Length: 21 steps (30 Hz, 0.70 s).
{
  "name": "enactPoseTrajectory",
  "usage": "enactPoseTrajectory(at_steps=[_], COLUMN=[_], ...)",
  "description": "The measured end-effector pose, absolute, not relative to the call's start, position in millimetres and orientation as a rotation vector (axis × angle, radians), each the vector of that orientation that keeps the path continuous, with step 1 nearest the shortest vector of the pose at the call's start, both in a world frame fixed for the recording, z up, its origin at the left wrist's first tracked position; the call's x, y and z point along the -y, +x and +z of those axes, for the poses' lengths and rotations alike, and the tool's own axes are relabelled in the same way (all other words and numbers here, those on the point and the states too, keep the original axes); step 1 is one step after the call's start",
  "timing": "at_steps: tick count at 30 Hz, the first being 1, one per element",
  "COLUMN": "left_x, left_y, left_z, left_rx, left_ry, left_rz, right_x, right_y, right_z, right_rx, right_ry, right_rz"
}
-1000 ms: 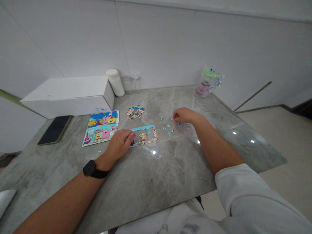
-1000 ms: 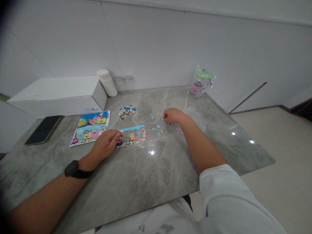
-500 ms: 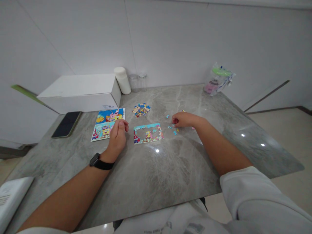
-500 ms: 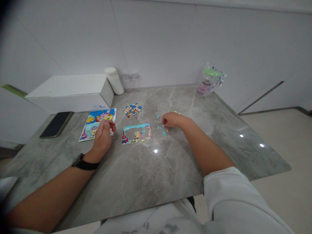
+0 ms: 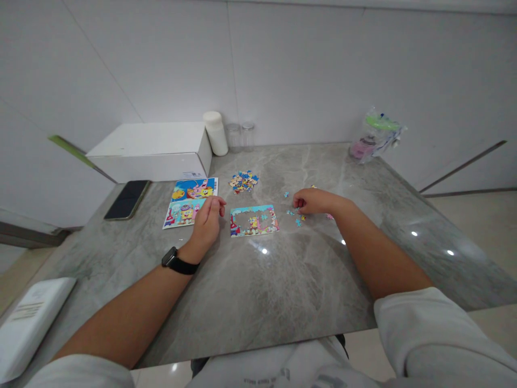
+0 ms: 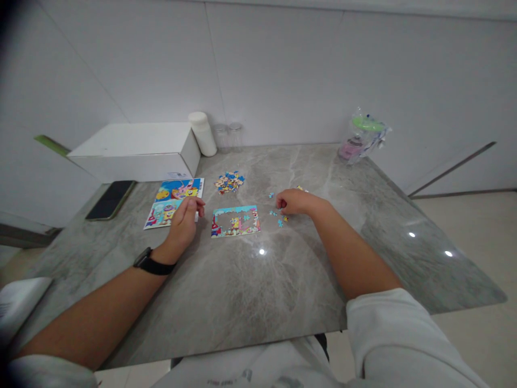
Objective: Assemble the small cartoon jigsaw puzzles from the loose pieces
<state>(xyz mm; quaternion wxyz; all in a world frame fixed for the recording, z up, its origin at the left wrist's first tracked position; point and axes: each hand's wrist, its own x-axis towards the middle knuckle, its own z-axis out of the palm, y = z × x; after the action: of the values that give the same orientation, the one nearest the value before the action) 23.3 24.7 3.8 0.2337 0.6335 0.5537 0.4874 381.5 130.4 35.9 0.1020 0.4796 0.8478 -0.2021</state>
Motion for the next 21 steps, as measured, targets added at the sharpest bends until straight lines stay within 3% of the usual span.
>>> enactPoseTrajectory(at_steps=[12,21], left_x=[-26.6,-25.5], left_y=[19.9,22.3], left_z=[-1.8,2.3], left_rx=[-1.499,-1.487], left_ry=[1.781,1.752], left_rz=[1.279,1.25], right_x=[-127.8,-129.1], right_y=[378.0,338.0], right_z=[47.4,75.1], right_rx=[-2.654,-2.929], right_ry=[1.487,1.492], right_rz=[-0.661,-1.366])
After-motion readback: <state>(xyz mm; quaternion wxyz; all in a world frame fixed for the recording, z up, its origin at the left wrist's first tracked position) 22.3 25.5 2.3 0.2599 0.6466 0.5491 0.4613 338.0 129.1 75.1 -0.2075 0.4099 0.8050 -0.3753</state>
